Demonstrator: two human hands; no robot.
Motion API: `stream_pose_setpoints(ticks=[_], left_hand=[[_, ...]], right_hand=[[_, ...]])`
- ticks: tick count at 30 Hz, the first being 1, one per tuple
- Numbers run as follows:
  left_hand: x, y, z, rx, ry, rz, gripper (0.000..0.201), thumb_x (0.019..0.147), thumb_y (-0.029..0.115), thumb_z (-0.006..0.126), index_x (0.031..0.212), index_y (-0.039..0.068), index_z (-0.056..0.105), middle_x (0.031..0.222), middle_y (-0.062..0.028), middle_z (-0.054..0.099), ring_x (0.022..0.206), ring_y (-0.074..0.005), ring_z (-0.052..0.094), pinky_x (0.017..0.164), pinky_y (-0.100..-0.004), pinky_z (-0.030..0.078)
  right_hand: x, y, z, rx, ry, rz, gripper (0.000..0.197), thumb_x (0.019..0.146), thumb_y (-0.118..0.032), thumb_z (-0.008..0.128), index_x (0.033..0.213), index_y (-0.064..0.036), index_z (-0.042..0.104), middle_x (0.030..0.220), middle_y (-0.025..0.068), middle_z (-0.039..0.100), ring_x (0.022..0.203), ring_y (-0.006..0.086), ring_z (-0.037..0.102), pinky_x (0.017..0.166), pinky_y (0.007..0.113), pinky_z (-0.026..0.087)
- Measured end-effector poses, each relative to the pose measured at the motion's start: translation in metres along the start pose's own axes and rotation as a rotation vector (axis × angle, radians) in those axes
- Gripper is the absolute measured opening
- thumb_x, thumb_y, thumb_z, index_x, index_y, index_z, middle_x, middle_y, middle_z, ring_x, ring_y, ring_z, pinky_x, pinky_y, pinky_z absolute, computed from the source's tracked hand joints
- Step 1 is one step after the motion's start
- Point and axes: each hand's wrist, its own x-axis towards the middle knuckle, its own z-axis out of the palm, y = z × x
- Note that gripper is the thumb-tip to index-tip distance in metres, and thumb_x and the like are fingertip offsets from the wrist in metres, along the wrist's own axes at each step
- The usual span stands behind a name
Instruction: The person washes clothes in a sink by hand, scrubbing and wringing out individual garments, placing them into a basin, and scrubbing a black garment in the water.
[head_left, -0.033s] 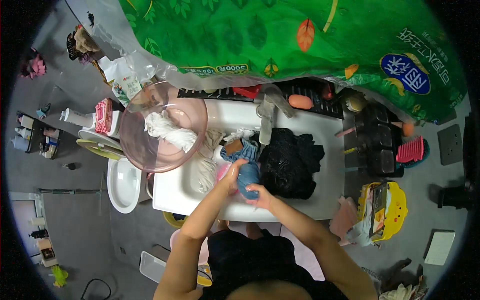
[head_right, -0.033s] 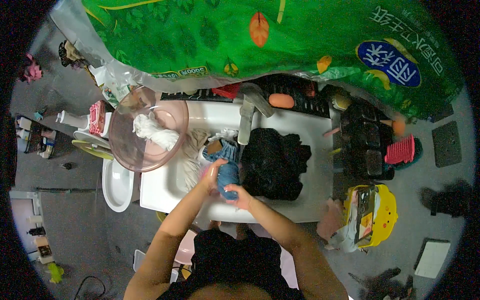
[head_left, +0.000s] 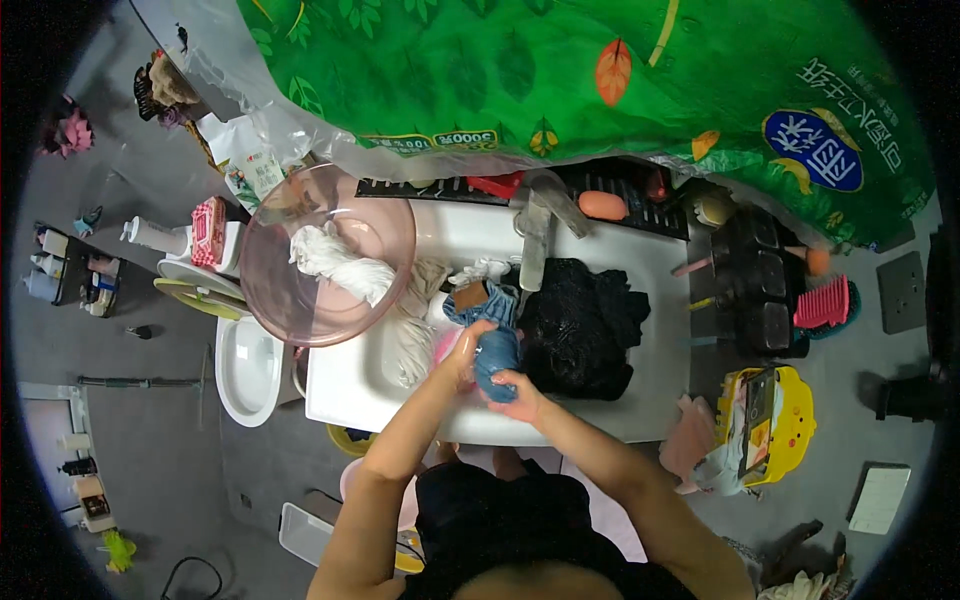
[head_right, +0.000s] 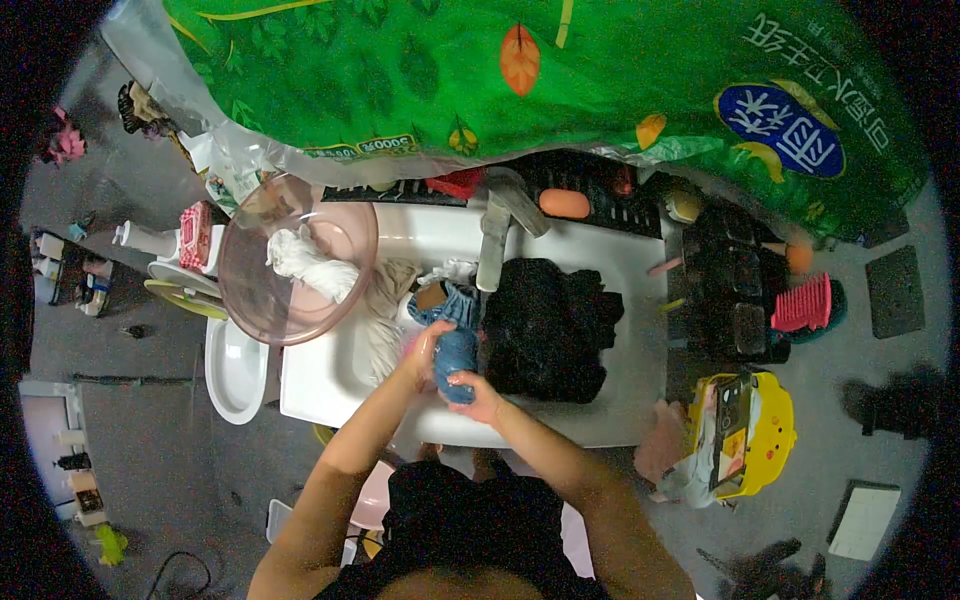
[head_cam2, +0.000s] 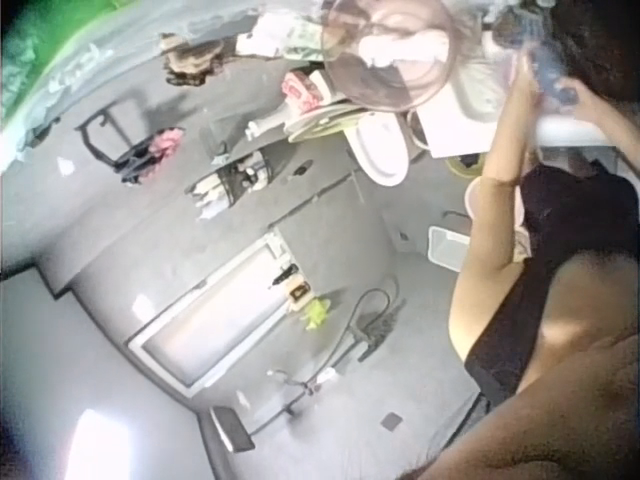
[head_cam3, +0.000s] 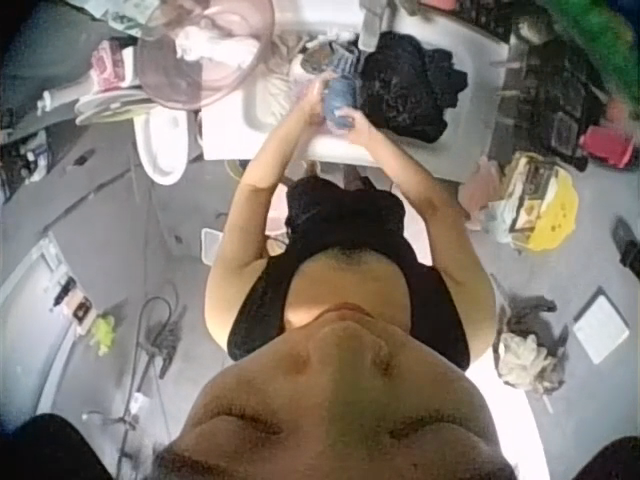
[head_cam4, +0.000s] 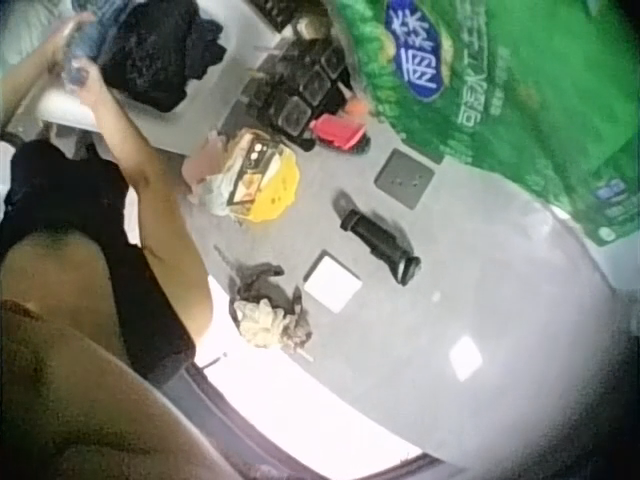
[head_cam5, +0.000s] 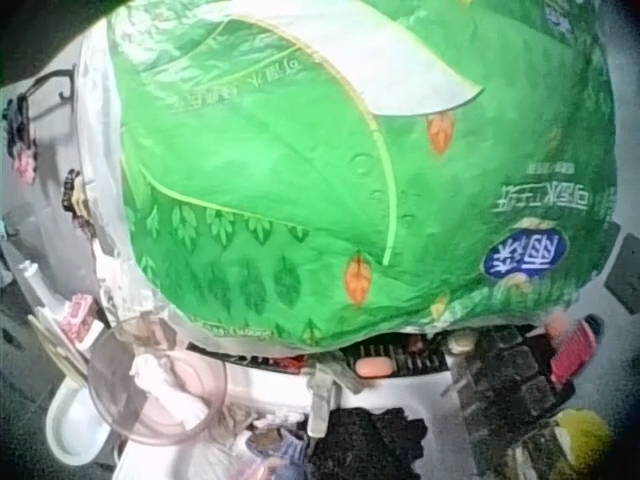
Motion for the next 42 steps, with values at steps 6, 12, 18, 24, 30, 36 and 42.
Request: stream_pose_setpoints(ticks=[6, 12, 18, 24, 30, 36, 42], left_hand=[[0.007, -0.011, -0.019, -0.049, -0.034, 0.073, 0.045, 0.072, 0.034, 0.047, 0.097, -0.003, 0.056, 0.084, -0.0117, 0.060, 0.069, -0.0226, 0.058, 0.067, -0.0319, 0.048], [0.004, -0.026, -0.015, -0.539, -0.350, 0.115, 0.043, 0.074, 0.031, 0.047, 0.098, -0.003, 0.051, 0.084, -0.0135, 0.058, 0.074, -0.0281, 0.057, 0.072, -0.0360, 0.048], [-0.027, -0.028, -0.042, -0.695, -0.426, 0.141, 0.048, 0.073, 0.027, 0.051, 0.109, -0.004, 0.043, 0.109, -0.0164, 0.047, 0.083, -0.0242, 0.051, 0.075, -0.0335, 0.045], [-0.060, -0.037, -0.002, -0.818, -0.386, 0.014, 0.059, 0.068, 0.034, 0.059, 0.121, 0.014, 0.041, 0.113, -0.0112, 0.046, 0.086, -0.0227, 0.050, 0.070, -0.0308, 0.045], [-0.062, -0.056, -0.026, -0.543, -0.289, -0.030, 0.040, 0.080, 0.039, 0.042, 0.110, 0.013, 0.049, 0.105, -0.0133, 0.050, 0.079, -0.0263, 0.050, 0.061, -0.0318, 0.045], [-0.066, -0.049, -0.059, -0.070, -0.071, -0.012, 0.027, 0.077, 0.019, 0.041, 0.089, 0.000, 0.056, 0.075, -0.0130, 0.059, 0.060, -0.0236, 0.058, 0.054, -0.0314, 0.050], [-0.063, -0.051, -0.035, 0.350, 0.247, 0.381, 0.031, 0.071, 0.010, 0.050, 0.100, 0.001, 0.051, 0.080, -0.0115, 0.059, 0.069, -0.0211, 0.059, 0.062, -0.0307, 0.048]], right_hand=[[0.011, 0.028, 0.011, 0.376, -0.379, 0.063, 0.042, 0.070, -0.032, 0.061, 0.098, -0.0030, 0.047, 0.070, 0.0050, 0.045, 0.055, 0.0135, 0.039, 0.043, 0.022, 0.032], [0.002, 0.001, -0.006, -0.129, -0.378, 0.131, 0.094, 0.056, -0.085, 0.022, 0.098, -0.0077, 0.057, 0.076, 0.0081, 0.059, 0.062, 0.0199, 0.052, 0.059, 0.032, 0.041], [0.024, 0.014, -0.005, -0.217, -0.564, 0.142, 0.094, 0.062, -0.079, 0.031, 0.130, -0.0132, 0.030, 0.129, 0.0116, 0.038, 0.117, 0.0299, 0.038, 0.098, 0.048, 0.025], [0.046, 0.025, 0.018, 0.058, 0.119, -0.415, 0.085, 0.069, -0.072, 0.040, 0.129, -0.0123, 0.030, 0.127, 0.0107, 0.040, 0.113, 0.0302, 0.041, 0.095, 0.043, 0.031], [0.024, 0.002, 0.034, 0.323, -0.480, -0.255, 0.080, 0.070, -0.072, 0.038, 0.118, -0.0077, 0.047, 0.106, 0.0121, 0.057, 0.095, 0.0301, 0.055, 0.085, 0.043, 0.042], [0.000, -0.014, 0.091, -0.911, -0.138, -0.652, 0.048, 0.073, -0.029, 0.065, 0.112, -0.0063, 0.049, 0.098, 0.0089, 0.057, 0.087, 0.0184, 0.054, 0.079, 0.030, 0.043], [0.025, -0.017, 0.081, -1.107, 0.285, -0.819, 0.046, 0.057, -0.010, 0.071, 0.098, 0.0030, 0.054, 0.081, 0.0042, 0.058, 0.071, 0.0123, 0.053, 0.067, 0.024, 0.044]])
